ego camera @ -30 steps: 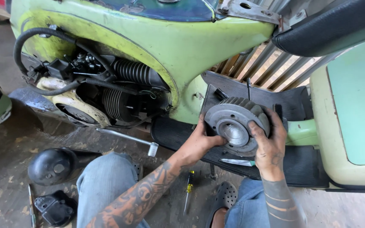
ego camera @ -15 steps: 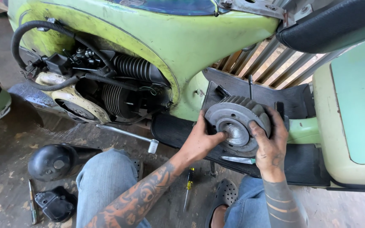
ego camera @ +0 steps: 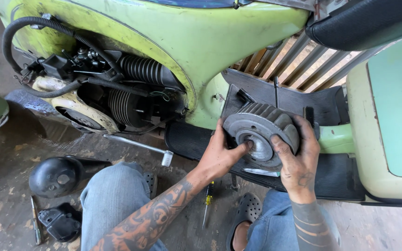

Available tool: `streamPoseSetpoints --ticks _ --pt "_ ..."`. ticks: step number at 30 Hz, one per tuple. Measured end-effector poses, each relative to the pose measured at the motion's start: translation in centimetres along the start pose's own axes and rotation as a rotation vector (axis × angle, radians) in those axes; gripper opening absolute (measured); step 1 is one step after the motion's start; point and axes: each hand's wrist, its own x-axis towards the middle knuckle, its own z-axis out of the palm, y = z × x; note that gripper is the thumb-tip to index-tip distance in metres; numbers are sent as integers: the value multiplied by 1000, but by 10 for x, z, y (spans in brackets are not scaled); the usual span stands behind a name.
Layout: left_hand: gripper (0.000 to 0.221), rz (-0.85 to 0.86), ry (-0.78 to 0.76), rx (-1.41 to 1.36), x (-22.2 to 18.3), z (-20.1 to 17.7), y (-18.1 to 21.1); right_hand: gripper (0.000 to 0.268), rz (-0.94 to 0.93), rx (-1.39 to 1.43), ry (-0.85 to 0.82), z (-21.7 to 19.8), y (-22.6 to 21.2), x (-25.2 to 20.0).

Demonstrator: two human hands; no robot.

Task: The person sits on the floor beside a green scooter and scrapes debris from the inside of a round metal engine fan rotor, then presses the rotor onto the scooter's engine. They then pick up a file and file the engine area near the cooling fins.

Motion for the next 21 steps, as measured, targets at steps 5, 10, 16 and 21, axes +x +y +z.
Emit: streamPoseSetpoints --ticks 5,10,16,21 --pt "77 57 37 -167 9 2 -29 56 -40 -10 -9 0 -11 0" --pt "82 13 61 -138 8 3 -20 56 -39 -8 -3 4 -11 -3" --pt "102 -95 84 7 5 2 -1 56 89 26 8 21 -4 6" --pt "112 -146 110 -19 3 -6 10 59 460 387 226 37 -7 11"
